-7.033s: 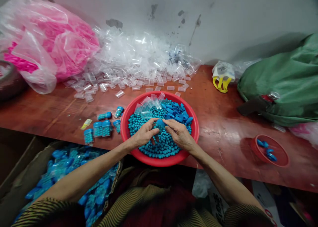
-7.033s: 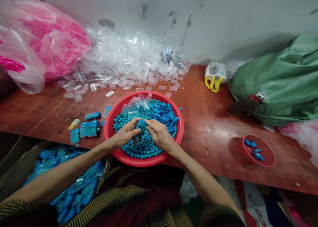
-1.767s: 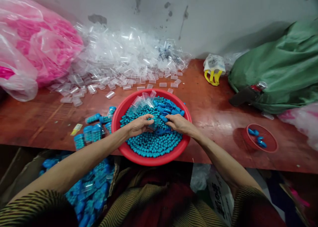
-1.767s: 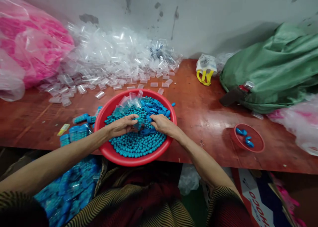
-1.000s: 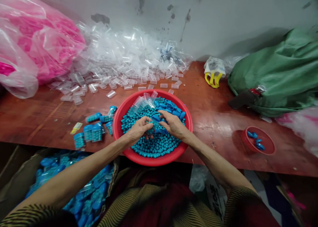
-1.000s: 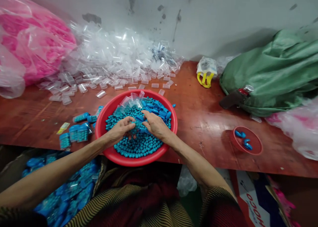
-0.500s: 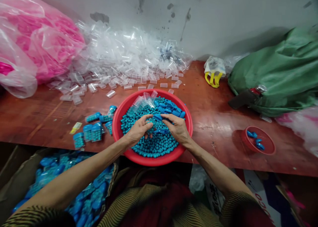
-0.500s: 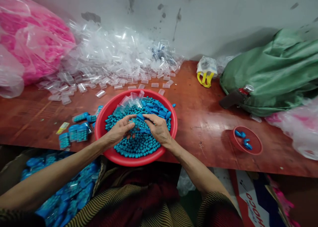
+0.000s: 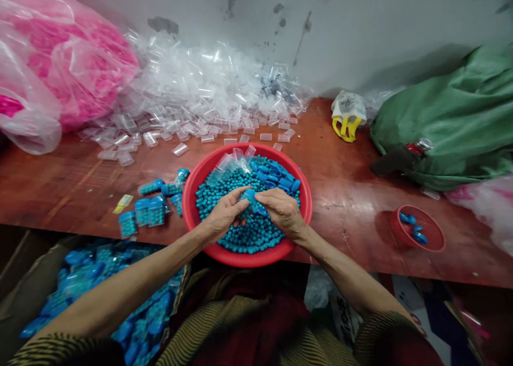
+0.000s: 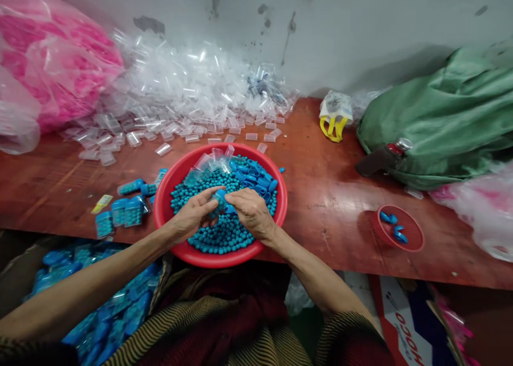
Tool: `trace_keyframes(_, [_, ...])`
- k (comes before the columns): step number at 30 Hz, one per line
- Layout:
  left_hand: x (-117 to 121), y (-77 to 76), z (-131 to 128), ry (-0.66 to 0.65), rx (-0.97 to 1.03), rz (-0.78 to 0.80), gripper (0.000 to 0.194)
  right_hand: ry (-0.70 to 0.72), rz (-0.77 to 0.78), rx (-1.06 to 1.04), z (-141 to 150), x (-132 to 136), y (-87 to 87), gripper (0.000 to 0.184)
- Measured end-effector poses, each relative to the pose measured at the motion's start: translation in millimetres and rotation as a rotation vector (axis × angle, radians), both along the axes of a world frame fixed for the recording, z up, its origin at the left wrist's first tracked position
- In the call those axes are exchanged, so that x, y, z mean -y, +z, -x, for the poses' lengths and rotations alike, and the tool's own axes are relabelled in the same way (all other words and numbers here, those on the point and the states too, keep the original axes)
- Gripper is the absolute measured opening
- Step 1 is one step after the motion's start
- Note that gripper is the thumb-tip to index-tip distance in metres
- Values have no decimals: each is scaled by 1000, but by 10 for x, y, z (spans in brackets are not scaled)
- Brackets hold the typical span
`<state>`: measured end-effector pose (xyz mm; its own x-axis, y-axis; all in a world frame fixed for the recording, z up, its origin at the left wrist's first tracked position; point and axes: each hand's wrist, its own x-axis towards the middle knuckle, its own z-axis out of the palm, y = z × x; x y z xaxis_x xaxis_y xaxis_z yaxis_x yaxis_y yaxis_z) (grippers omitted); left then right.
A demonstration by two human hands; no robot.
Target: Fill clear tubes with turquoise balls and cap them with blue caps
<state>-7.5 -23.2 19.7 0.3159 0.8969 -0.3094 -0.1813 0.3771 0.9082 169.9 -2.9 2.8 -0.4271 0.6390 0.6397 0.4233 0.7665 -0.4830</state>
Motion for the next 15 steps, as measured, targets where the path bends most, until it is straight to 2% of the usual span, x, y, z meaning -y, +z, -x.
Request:
trace_keyframes(6, [22, -43, -14, 59, 22, 7, 54, 37, -7, -27, 21, 37, -6, 21])
trace_keyframes(11, [32, 0, -25, 25, -33, -12, 57, -9, 160, -83, 50, 103, 4, 20])
trace_keyframes(15, [59, 3, -64, 108, -37, -8, 46, 13, 7, -5, 60, 115, -54, 25])
